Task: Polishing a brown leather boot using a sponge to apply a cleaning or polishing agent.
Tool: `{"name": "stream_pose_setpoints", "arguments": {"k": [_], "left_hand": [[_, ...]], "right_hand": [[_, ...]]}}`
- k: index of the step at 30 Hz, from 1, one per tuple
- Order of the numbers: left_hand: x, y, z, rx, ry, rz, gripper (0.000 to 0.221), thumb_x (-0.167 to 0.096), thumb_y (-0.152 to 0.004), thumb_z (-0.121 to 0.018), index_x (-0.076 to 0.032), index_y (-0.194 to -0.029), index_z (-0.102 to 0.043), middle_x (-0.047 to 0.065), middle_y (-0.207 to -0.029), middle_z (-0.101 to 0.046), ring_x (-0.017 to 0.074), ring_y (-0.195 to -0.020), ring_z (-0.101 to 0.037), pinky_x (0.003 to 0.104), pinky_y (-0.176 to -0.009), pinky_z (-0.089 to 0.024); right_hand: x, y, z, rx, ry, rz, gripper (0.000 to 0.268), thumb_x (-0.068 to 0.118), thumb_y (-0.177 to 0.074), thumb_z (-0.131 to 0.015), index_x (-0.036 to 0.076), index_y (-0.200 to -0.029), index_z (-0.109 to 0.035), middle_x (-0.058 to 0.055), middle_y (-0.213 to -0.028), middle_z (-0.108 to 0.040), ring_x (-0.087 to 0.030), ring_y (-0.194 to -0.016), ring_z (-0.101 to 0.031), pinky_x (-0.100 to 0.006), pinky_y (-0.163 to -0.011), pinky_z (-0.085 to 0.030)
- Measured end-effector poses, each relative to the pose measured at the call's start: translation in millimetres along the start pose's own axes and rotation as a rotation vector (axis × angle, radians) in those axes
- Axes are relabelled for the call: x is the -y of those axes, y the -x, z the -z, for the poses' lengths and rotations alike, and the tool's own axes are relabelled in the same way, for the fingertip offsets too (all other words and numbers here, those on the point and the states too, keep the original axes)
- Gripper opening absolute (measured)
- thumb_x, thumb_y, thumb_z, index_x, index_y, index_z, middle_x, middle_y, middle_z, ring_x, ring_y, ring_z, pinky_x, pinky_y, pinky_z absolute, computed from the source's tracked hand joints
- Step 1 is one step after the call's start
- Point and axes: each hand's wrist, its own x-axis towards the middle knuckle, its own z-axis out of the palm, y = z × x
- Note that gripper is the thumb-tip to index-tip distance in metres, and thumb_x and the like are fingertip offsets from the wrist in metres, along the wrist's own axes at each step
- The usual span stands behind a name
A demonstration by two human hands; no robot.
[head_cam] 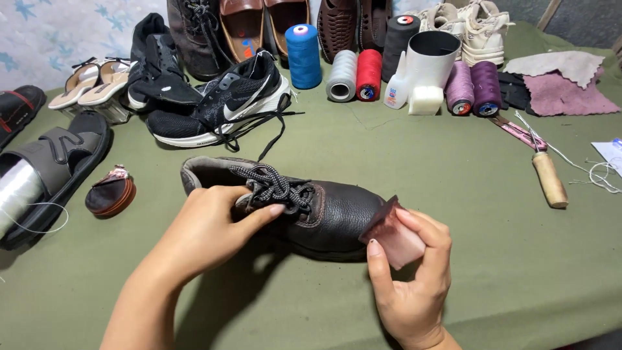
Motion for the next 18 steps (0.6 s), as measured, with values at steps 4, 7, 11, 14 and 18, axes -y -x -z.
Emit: {"name": "stream_pose_setpoints", "arguments": {"k": [4, 7, 11, 14, 18], "left_hand": [[-44.7, 11.4, 16.3, 0.017, 0.098, 0.295, 0.068, -0.069, -0.088, -0.053, -0.006, -0.092, -0.080, 0.008, -0.096, -0.080, 0.0224, -0.094, -0.074, 0.033, -0.084, -0.051], [-33.6, -5.5, -3.0, -0.117, 0.007, 0.239, 0.076, -0.072, -0.092, -0.052, -0.001, -0.068, -0.065, 0.017, -0.081, -0.074, 0.0374, -0.088, -0.068, 0.043, -0.079, -0.049], [-4.9, -25.7, -8.7, -0.195, -0.031, 0.075, 0.075, -0.059, -0.100, -0.056, -0.002, -0.053, -0.047, 0.022, -0.057, -0.059, 0.0402, -0.067, -0.059, 0.045, -0.071, -0.041], [4.9, -26.5, 5.2, -0.228, -0.085, -0.214, 0.066, -0.048, -0.104, -0.064, -0.010, -0.057, -0.035, 0.007, -0.054, -0.034, 0.0229, -0.060, -0.031, 0.038, -0.062, -0.031], [5.7, -32.3, 11.5, -0.158, -0.030, -0.217, 0.064, -0.047, -0.105, -0.063, -0.011, -0.059, -0.036, 0.001, -0.058, -0.028, 0.0166, -0.060, -0.028, 0.034, -0.059, -0.027]], "right_hand": [[3.1, -4.1, -0.5, 0.037, 0.049, -0.057, 0.049, 0.016, -0.088, -0.073, -0.001, -0.130, -0.053, -0.014, -0.126, -0.058, -0.027, -0.119, -0.060, -0.037, -0.110, -0.047], [4.1, -5.6, -1.7, 0.059, 0.074, -0.101, 0.059, 0.014, -0.082, -0.081, 0.001, -0.132, -0.052, -0.013, -0.127, -0.058, -0.026, -0.118, -0.061, -0.035, -0.108, -0.047], [3.3, -6.0, -0.5, 0.065, 0.069, -0.099, 0.056, 0.010, -0.082, -0.079, 0.001, -0.131, -0.054, -0.014, -0.126, -0.060, -0.026, -0.119, -0.061, -0.035, -0.108, -0.047], [2.8, -3.7, 0.2, 0.058, 0.061, -0.110, 0.054, 0.013, -0.084, -0.077, 0.000, -0.132, -0.054, -0.014, -0.128, -0.060, -0.026, -0.119, -0.061, -0.035, -0.108, -0.047], [3.5, -4.2, 0.1, 0.079, 0.036, -0.128, 0.054, 0.014, -0.084, -0.077, 0.000, -0.130, -0.053, -0.014, -0.127, -0.060, -0.026, -0.119, -0.061, -0.034, -0.106, -0.048]]}}
